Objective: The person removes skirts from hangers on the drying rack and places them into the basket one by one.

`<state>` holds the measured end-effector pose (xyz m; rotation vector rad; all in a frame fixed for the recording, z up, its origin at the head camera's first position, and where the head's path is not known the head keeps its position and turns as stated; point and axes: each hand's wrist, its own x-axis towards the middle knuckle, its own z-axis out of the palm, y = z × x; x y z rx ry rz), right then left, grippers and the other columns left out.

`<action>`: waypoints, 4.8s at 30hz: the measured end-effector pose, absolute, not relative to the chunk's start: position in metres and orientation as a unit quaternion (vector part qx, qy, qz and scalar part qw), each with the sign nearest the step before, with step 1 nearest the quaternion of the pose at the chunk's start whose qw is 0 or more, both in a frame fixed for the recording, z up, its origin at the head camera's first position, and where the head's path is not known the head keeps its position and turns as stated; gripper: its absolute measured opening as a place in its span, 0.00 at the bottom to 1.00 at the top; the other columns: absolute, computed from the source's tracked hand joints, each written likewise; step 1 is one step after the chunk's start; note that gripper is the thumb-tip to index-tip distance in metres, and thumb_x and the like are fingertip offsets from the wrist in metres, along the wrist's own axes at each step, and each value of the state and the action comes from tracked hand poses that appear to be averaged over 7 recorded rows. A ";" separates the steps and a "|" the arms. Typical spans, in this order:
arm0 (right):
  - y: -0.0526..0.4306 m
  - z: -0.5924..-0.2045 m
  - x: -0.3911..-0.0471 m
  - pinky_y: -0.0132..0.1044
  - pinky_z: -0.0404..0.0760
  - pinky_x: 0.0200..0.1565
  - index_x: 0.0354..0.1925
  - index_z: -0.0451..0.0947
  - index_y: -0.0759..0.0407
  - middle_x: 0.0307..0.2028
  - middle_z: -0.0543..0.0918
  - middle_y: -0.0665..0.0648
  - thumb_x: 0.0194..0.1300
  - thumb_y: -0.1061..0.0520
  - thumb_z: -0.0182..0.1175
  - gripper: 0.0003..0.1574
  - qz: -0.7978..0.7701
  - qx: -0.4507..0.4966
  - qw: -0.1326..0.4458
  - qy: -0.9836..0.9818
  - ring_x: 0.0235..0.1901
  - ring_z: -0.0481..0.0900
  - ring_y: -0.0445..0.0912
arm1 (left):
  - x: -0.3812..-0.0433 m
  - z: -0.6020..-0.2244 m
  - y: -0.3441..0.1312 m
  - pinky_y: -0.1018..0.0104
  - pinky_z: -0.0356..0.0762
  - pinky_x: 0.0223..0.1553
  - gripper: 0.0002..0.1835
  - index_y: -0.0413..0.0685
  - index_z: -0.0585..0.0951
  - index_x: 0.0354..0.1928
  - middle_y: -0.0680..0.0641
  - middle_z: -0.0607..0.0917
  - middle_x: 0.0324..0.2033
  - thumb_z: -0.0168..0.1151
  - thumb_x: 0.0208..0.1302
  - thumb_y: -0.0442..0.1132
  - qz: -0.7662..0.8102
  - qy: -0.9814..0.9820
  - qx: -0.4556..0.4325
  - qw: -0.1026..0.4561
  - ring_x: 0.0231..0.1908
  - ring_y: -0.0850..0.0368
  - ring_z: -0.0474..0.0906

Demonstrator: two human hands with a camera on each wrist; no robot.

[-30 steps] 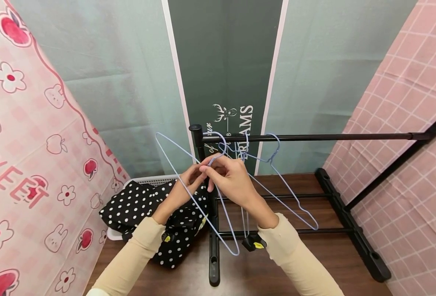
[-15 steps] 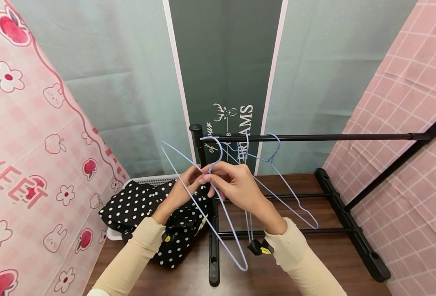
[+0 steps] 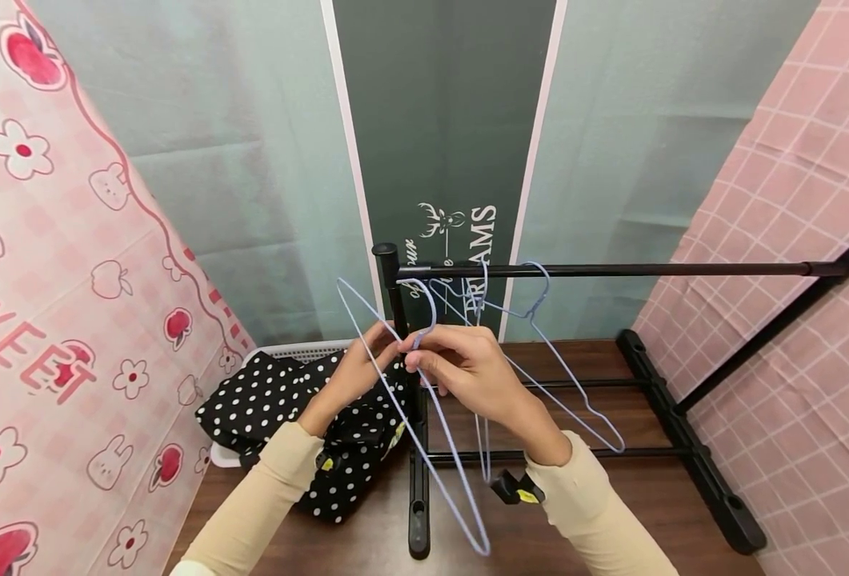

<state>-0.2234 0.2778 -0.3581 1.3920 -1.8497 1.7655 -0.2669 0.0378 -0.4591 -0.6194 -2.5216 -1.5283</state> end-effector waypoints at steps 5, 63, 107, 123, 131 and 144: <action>0.281 -0.357 -0.224 0.30 0.81 0.23 0.46 0.85 0.67 0.32 0.88 0.59 0.73 0.73 0.62 0.09 0.601 0.476 0.118 -0.631 0.25 0.84 0.44 | -0.267 -0.459 0.037 0.54 0.86 0.55 0.13 0.41 0.79 0.60 0.41 0.91 0.50 0.60 0.81 0.38 -0.514 -0.829 -0.210 0.059 0.52 0.47 0.88; 0.375 -0.378 -0.218 0.27 0.80 0.26 0.39 0.87 0.60 0.37 0.89 0.51 0.56 0.86 0.65 0.25 0.543 0.409 0.144 -0.719 0.22 0.81 0.38 | -0.268 -0.462 0.038 0.71 0.79 0.48 0.13 0.43 0.81 0.61 0.37 0.91 0.50 0.60 0.80 0.37 -0.562 -0.799 -0.209 0.038 0.51 0.50 0.87; 0.423 -0.377 -0.212 0.27 0.74 0.19 0.31 0.84 0.56 0.37 0.90 0.43 0.58 0.84 0.66 0.23 0.490 0.320 0.155 -0.796 0.21 0.80 0.33 | -0.266 -0.457 0.036 0.68 0.84 0.54 0.16 0.42 0.80 0.65 0.41 0.90 0.54 0.60 0.81 0.37 -0.568 -0.796 -0.206 0.030 0.56 0.43 0.86; 0.394 -0.375 -0.221 0.25 0.76 0.21 0.38 0.91 0.51 0.34 0.93 0.52 0.60 0.77 0.71 0.21 0.463 0.311 0.158 -0.814 0.20 0.83 0.34 | -0.266 -0.458 0.036 0.68 0.84 0.54 0.14 0.46 0.81 0.63 0.39 0.90 0.53 0.59 0.81 0.37 -0.571 -0.788 -0.226 0.042 0.55 0.43 0.87; 0.377 -0.373 -0.226 0.27 0.73 0.18 0.41 0.91 0.50 0.27 0.89 0.46 0.62 0.71 0.73 0.17 0.465 0.303 0.147 -0.819 0.14 0.75 0.35 | -0.267 -0.459 0.037 0.67 0.84 0.55 0.15 0.47 0.80 0.64 0.42 0.90 0.54 0.58 0.82 0.39 -0.571 -0.789 -0.224 0.033 0.56 0.45 0.88; 0.347 -0.371 -0.247 0.31 0.74 0.16 0.41 0.90 0.57 0.28 0.89 0.52 0.65 0.72 0.70 0.12 0.517 0.297 0.146 -0.790 0.12 0.73 0.37 | -0.268 -0.461 0.038 0.68 0.83 0.56 0.14 0.48 0.81 0.64 0.41 0.90 0.55 0.58 0.82 0.39 -0.573 -0.789 -0.218 0.031 0.56 0.46 0.88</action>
